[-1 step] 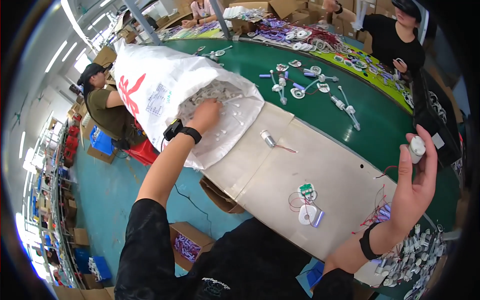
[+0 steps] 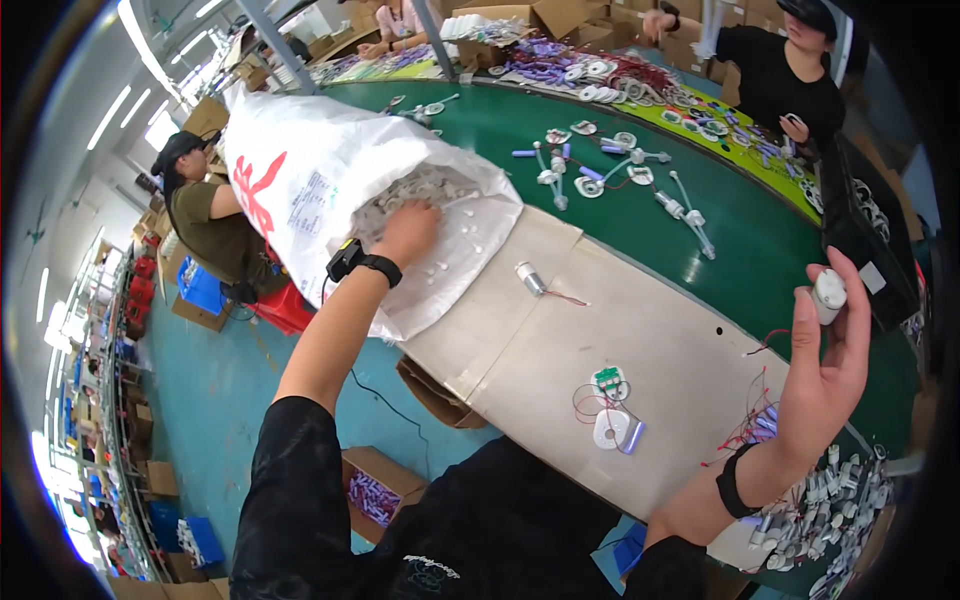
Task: The person assembles components by hand, joining a motor with a plastic tube assembly before connecting a circuit board to a battery. These steps are repeated, and the completed units are placed onto the green conveyor belt.
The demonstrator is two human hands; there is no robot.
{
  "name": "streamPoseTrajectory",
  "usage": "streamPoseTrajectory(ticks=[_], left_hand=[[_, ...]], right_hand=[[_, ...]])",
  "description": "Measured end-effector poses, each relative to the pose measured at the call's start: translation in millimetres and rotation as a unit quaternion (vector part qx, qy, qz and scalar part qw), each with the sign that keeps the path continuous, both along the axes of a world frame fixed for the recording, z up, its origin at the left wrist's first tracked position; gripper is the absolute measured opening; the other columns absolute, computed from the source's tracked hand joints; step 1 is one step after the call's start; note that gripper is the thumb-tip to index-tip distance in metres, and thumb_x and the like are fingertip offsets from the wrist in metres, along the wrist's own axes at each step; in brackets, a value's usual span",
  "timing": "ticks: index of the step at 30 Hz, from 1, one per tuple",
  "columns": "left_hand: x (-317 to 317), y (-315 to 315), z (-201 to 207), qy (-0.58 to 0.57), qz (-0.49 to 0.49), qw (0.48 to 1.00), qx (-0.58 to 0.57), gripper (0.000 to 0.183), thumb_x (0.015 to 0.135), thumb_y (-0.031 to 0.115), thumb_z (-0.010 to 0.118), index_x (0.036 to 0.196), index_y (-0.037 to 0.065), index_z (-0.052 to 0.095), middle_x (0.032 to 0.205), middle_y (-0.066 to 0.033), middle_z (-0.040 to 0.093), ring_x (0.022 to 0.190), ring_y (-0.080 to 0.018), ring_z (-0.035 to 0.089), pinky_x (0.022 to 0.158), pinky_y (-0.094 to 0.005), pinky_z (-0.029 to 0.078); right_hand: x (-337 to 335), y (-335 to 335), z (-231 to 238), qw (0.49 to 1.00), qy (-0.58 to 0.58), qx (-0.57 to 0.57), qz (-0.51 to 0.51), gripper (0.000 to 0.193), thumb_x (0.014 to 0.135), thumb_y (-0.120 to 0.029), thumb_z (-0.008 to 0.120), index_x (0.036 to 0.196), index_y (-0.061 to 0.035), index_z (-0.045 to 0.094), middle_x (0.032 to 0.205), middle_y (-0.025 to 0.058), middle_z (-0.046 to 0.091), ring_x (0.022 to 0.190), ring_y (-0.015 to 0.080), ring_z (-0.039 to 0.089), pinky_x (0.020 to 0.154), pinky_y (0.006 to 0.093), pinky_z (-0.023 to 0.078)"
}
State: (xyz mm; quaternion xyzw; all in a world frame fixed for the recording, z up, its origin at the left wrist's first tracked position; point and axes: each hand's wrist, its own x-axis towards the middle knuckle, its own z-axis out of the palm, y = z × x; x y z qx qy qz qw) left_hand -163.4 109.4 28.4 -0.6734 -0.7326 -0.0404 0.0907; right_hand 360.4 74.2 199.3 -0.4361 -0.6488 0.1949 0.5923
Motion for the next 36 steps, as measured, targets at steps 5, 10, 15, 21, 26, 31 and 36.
streamPoseTrajectory(ticks=[5, 10, 15, 21, 26, 31, 36], left_hand=[[-17.5, -8.2, 2.6, 0.125, 0.006, 0.991, -0.039, 0.02, 0.077, 0.015, 0.066, 0.091, 0.003, 0.072, 0.105, -0.0161, 0.069, 0.111, -0.0347, 0.058, 0.092, -0.0431, 0.052], [-18.9, -24.4, 20.3, -0.089, 0.038, 0.995, 0.034, 0.024, 0.077, 0.021, 0.076, 0.093, 0.003, 0.075, 0.098, -0.0198, 0.07, 0.096, -0.037, 0.065, 0.087, -0.0463, 0.052], [-16.2, -43.8, 46.7, -0.089, -0.08, 0.993, 0.015, 0.025, 0.078, 0.019, 0.076, 0.098, 0.005, 0.076, 0.097, -0.0175, 0.07, 0.096, -0.0345, 0.065, 0.087, -0.0436, 0.051], [5.3, -65.0, 46.5, -0.03, -0.079, 0.99, -0.114, 0.029, 0.075, 0.019, 0.078, 0.102, 0.01, 0.077, 0.099, -0.0141, 0.07, 0.096, -0.0331, 0.065, 0.087, -0.0431, 0.051], [2.2, -73.5, 48.0, 0.012, -0.083, 0.987, -0.141, 0.032, 0.076, 0.015, 0.076, 0.106, 0.004, 0.074, 0.107, -0.0166, 0.069, 0.106, -0.0337, 0.063, 0.092, -0.0407, 0.051], [1.6, -49.0, 70.6, -0.113, 0.012, 0.993, 0.015, 0.033, 0.082, 0.007, 0.068, 0.115, 0.001, 0.069, 0.115, -0.0216, 0.067, 0.106, -0.038, 0.063, 0.095, -0.0448, 0.049], [2.0, 3.4, 49.0, -0.075, 0.024, 0.997, -0.009, 0.034, 0.09, 0.029, 0.064, 0.117, 0.008, 0.07, 0.109, -0.021, 0.069, 0.102, -0.0392, 0.065, 0.088, -0.0457, 0.051]], right_hand=[[10.7, 1.6, -5.8, 0.999, 0.003, 0.033, -0.009, 0.035, 0.092, 0.0, 0.064, 0.127, -0.0004, 0.061, 0.112, 0.0086, 0.065, 0.1, 0.0131, 0.06, 0.088, 0.0252, 0.047], [25.1, 5.4, -5.2, 0.997, 0.052, 0.007, -0.053, 0.036, 0.096, -0.002, 0.062, 0.131, -0.0013, 0.058, 0.115, 0.0097, 0.063, 0.101, 0.0133, 0.058, 0.087, 0.0252, 0.048], [42.3, 14.2, -10.5, 0.997, 0.053, 0.024, -0.058, 0.036, 0.099, -0.006, 0.061, 0.134, -0.0004, 0.056, 0.121, 0.0108, 0.061, 0.106, 0.0145, 0.057, 0.095, 0.0253, 0.044], [29.1, 15.9, -12.4, 0.998, 0.031, 0.009, -0.049, 0.036, 0.099, -0.008, 0.061, 0.134, -0.001, 0.057, 0.118, 0.0099, 0.063, 0.105, 0.0133, 0.057, 0.093, 0.0251, 0.044], [26.1, 15.9, -13.0, 0.999, 0.023, 0.001, -0.037, 0.036, 0.099, -0.009, 0.061, 0.134, -0.0018, 0.057, 0.117, 0.0091, 0.064, 0.105, 0.013, 0.057, 0.091, 0.0248, 0.044], [22.8, 17.8, -13.1, 0.999, 0.006, 0.009, -0.047, 0.036, 0.099, -0.009, 0.061, 0.134, -0.0017, 0.057, 0.117, 0.0091, 0.063, 0.106, 0.0133, 0.057, 0.092, 0.0256, 0.045], [21.0, 17.4, -12.9, 0.999, 0.017, 0.004, -0.031, 0.036, 0.099, -0.009, 0.061, 0.133, -0.0016, 0.057, 0.118, 0.0088, 0.063, 0.105, 0.0131, 0.057, 0.091, 0.0253, 0.045]])
